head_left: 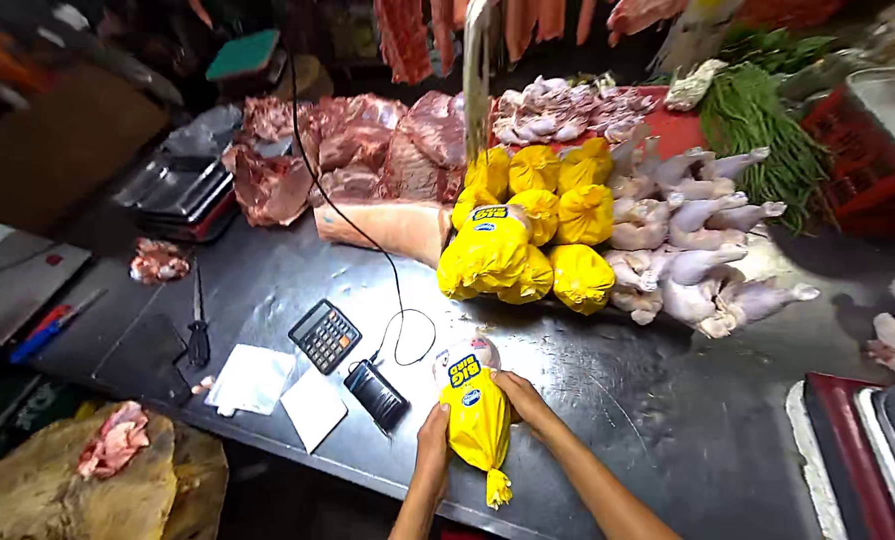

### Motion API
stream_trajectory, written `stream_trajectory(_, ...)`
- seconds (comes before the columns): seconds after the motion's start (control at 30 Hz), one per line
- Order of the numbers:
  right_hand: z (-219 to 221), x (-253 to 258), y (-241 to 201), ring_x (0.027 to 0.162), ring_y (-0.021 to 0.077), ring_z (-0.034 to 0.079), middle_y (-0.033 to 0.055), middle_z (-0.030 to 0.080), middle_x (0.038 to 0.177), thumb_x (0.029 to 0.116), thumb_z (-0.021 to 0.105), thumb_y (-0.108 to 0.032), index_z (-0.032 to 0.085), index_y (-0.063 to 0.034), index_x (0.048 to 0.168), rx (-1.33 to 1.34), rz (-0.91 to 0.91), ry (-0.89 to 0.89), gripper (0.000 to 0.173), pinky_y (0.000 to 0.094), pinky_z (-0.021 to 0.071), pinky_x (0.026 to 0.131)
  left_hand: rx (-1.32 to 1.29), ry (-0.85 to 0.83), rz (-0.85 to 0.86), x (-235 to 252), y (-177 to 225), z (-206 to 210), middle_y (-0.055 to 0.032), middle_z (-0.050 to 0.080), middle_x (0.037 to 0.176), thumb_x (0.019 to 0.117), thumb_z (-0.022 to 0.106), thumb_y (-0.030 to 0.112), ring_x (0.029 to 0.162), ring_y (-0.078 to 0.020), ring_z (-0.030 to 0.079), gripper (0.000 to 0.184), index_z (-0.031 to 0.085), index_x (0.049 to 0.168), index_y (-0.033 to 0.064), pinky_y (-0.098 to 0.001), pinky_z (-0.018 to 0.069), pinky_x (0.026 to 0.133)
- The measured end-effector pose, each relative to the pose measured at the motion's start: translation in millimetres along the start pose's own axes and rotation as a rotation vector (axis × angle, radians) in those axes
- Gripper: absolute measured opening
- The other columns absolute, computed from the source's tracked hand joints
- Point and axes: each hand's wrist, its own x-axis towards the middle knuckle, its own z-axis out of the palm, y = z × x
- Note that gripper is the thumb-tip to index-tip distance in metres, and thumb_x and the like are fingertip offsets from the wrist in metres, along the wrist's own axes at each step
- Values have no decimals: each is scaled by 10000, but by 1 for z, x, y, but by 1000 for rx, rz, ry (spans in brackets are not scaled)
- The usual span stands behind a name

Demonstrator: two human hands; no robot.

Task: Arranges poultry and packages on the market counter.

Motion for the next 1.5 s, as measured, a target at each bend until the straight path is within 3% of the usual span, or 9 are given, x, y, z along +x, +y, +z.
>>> stream_trajectory(0.13, -26, -51, 2, 1190, 245, 640, 165, 630, 1335, 1010, 519, -447, 506, -49, 1455, 171, -131, 5, 597, 454, 539, 1013, 16, -52, 30, -50, 13, 30, -184, 680, 1155, 1043, 466, 186, 946, -242, 711, 386, 528, 1359, -26, -445, 612, 795)
stream_trajectory(0.3, -84, -141, -26, 1076, 140, 691, 70, 664, 1274, 893, 680, -463, 321, -15, 1533, 337, -421, 15, 859, 361, 599, 937, 22, -349, 323, -112, 45, 82, -126, 666, 1189, 945, 620, 75, 1042, -153, 691, 398, 508, 1285, -99, -374, 599, 904)
stream_trajectory(0.4, -110, -176, -53, 895, 51, 741, -46, 778, 1004, 873, 756, -446, 649, -169, 1226, 571, -569, 121, 461, 269, 629, 818, 77, -557, 568, -101, 89, 87, -116, 645, 1301, 1006, 641, 295, 1083, -179, 687, 468, 589, 1328, -41, -383, 612, 894)
stream_trajectory(0.57, -129, -162, -110, 853, 2, 734, -73, 784, 909, 996, 537, -300, 734, -221, 1010, 626, -756, 295, 212, 215, 621, 787, 322, 100, 759, -6, 157, 102, -197, 565, 1372, 890, 728, 270, 1121, -229, 651, 609, 537, 1388, -23, -366, 590, 852)
stream_trajectory(0.73, -145, -102, -143, 852, 81, 748, 5, 774, 920, 900, 630, -335, 690, -142, 1072, 739, -750, 314, 265, 301, 643, 764, 525, 242, 776, 75, 178, 127, -236, 563, 1400, 811, 809, 405, 1268, -378, 549, 709, 609, 1330, -36, -525, 469, 1049)
stream_trajectory(0.87, -147, -76, -166, 863, 119, 749, 44, 763, 941, 866, 662, -360, 661, -99, 1130, 738, -685, 299, 371, 334, 643, 767, 634, 315, 826, 83, 184, 135, -175, 637, 1291, 780, 793, 382, 1183, -394, 577, 492, 733, 1086, 1, -597, 455, 968)
stream_trajectory(1.1, -148, -75, -178, 835, 49, 745, -17, 775, 901, 999, 439, -237, 685, -138, 1064, 738, -731, 325, 273, 259, 640, 746, 426, 233, 939, 82, 217, 149, -164, 654, 1319, 786, 732, 38, 1217, -207, 632, 155, 755, 927, -20, -364, 537, 1005)
stream_trajectory(1.27, -157, -96, -157, 838, 7, 738, -66, 781, 891, 1051, 340, -168, 695, -171, 1027, 756, -720, 336, 356, 226, 630, 774, 975, 36, 884, 67, 308, 168, -154, 690, 1258, 913, 675, 180, 1183, -308, 653, 272, 727, 1105, -6, -535, 520, 996)
stream_trajectory(1.5, -176, -125, -141, 852, -30, 725, -88, 780, 886, 1046, 283, -121, 688, -184, 986, 733, -759, 348, 415, 185, 609, 808, 1171, -34, 732, 66, 412, 195, -170, 645, 805, 918, 684, 158, 771, -341, 649, 150, 671, 888, 12, -575, 514, 678)
